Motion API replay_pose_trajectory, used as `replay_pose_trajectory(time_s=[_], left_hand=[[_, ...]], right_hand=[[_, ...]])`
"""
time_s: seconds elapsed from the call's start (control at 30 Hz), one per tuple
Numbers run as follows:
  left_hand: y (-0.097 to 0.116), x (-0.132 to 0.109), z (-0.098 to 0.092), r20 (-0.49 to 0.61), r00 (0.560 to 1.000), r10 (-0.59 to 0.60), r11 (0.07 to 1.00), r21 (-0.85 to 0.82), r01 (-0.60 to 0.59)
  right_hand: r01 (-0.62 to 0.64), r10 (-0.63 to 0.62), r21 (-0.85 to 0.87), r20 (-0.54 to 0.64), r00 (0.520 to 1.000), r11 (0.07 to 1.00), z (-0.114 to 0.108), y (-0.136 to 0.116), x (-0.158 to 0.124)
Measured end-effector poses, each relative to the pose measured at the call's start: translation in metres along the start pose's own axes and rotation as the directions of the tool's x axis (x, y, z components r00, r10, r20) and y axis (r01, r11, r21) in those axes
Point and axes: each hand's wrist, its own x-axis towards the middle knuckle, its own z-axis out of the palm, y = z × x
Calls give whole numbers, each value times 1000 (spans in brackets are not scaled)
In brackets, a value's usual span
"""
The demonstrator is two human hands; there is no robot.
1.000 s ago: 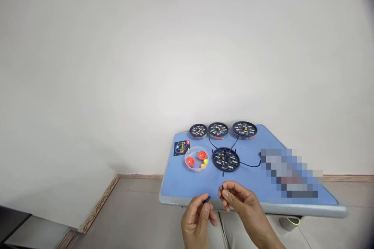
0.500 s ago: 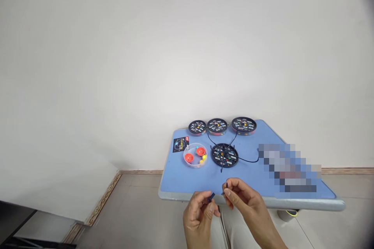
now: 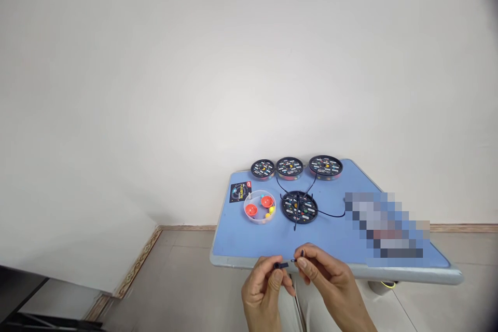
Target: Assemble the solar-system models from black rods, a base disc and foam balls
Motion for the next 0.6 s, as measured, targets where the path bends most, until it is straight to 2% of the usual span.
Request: replay_pose_trajectory(time_s=[0.17,0.6], left_hand=[[1,1,4,-16,1000,-18,1000,-14,18],[1,1,10,-1,999,-44,997,-57,44]], right_hand=[[93,-93,-46,3,996,995,0,10,-2],[149,-153,-112,-25,988,982,-2,11,-5]])
